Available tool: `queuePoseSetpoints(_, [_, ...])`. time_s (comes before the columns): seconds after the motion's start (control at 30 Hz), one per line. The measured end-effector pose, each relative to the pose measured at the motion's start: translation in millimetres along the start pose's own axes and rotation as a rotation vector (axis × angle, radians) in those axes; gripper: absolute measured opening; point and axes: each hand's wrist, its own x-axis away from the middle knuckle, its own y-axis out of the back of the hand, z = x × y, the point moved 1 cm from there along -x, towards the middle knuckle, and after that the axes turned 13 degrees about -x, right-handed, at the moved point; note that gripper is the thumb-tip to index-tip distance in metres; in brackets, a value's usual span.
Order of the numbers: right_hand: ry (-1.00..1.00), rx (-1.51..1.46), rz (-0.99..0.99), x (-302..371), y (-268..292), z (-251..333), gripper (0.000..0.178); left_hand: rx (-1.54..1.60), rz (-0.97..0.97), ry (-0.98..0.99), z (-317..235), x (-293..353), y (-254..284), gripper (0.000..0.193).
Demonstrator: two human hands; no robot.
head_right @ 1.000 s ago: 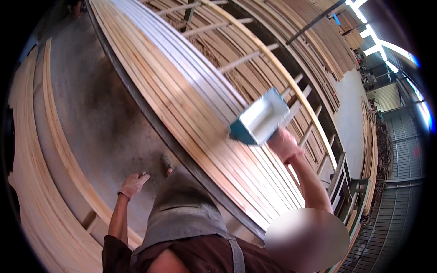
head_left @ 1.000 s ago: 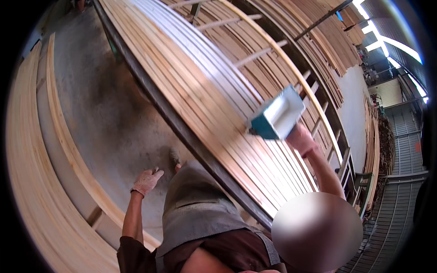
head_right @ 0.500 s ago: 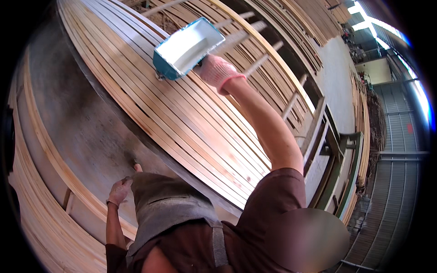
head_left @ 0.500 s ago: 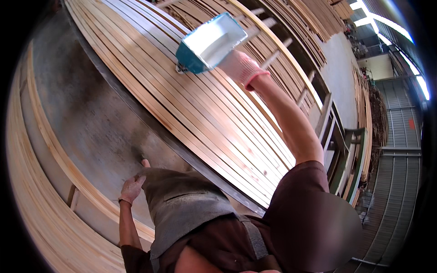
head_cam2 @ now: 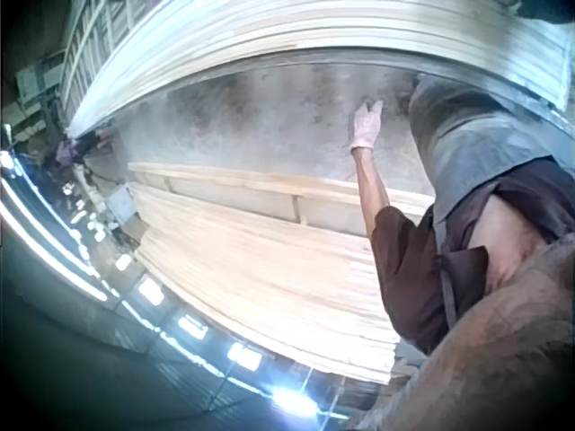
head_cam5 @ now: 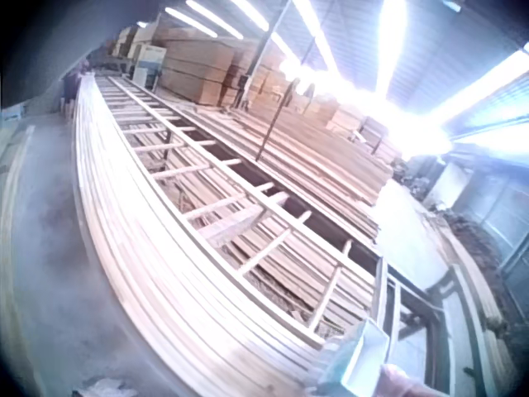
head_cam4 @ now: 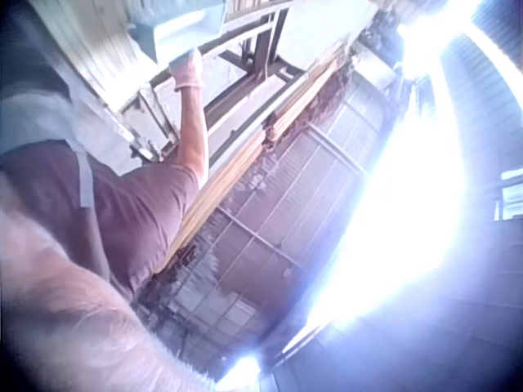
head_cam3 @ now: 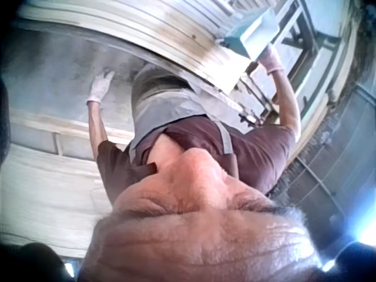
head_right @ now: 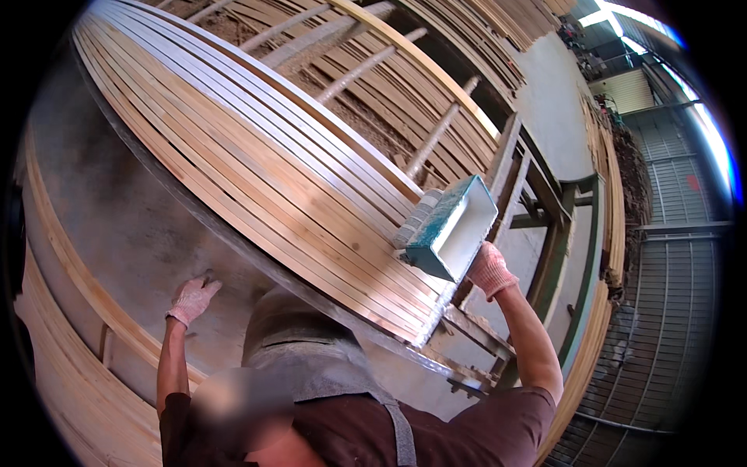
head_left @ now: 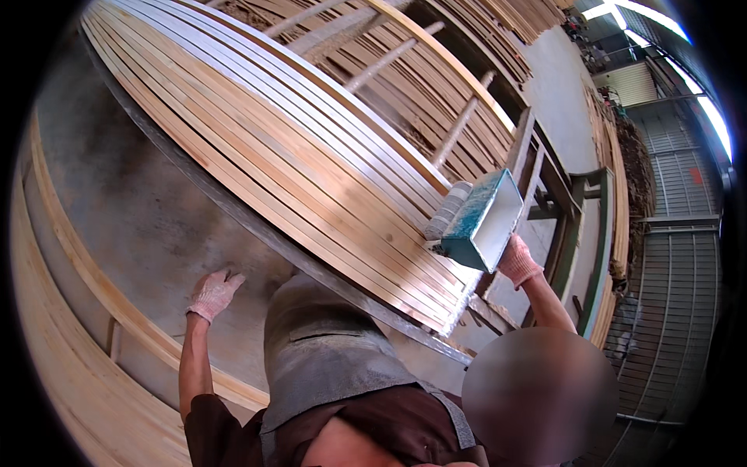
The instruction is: The person applies white adhesive to long, curved wooden planks using a paint roller. They dip the roller into a bucket of glue and spread it evenly across the surface of the planks. The person then stacks the treated planks onto a drying rack.
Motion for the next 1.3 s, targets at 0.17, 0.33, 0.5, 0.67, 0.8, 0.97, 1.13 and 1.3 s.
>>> queuePoseSetpoints(0.17, [0.004,0.338,0.165,-11.3,5.4,1.3,0.030,0.032,0.176,-0.053,-75.1,49.8,-20.9,0.059])
queuePoseSetpoints(0.33, [0.019,0.466,0.352,-61.9,46.6,42.9,0.024,0.175,0.004,-0.003,-114.1,93.1,-45.0,0.054])
queuePoseSetpoints(0.5, [0.238,0.500,0.075,16.5,-13.0,-26.7,0.031,-0.034,-0.204,-0.044,-179.5,122.9,-55.7,0.063])
queuePoseSetpoints(0.67, [0.014,0.219,0.072,105.7,-48.3,-69.0,0.034,-0.444,-0.781,-0.242,-226.4,122.2,-70.1,0.090])
queuePoseSetpoints(0.8, [-0.013,0.365,0.088,117.8,-43.7,-80.9,0.024,-0.586,-0.865,-0.373,-265.0,96.0,-84.9,0.100])
queuePoseSetpoints(0.97, [-0.124,-0.178,-0.170,160.2,-90.1,-107.4,0.024,-0.424,-0.921,-0.396,-283.8,83.1,-88.7,0.091])
queuePoseSetpoints(1.13, [-0.069,-0.507,-0.376,180.9,-106.7,-120.0,0.020,-0.454,-0.921,-0.467,-312.9,62.1,-72.6,0.082])
queuePoseSetpoints(1.3, [-0.128,-0.174,-0.227,176.0,-43.5,-48.5,0.022,-0.443,-0.893,-0.472,-288.6,64.6,-68.8,0.092])
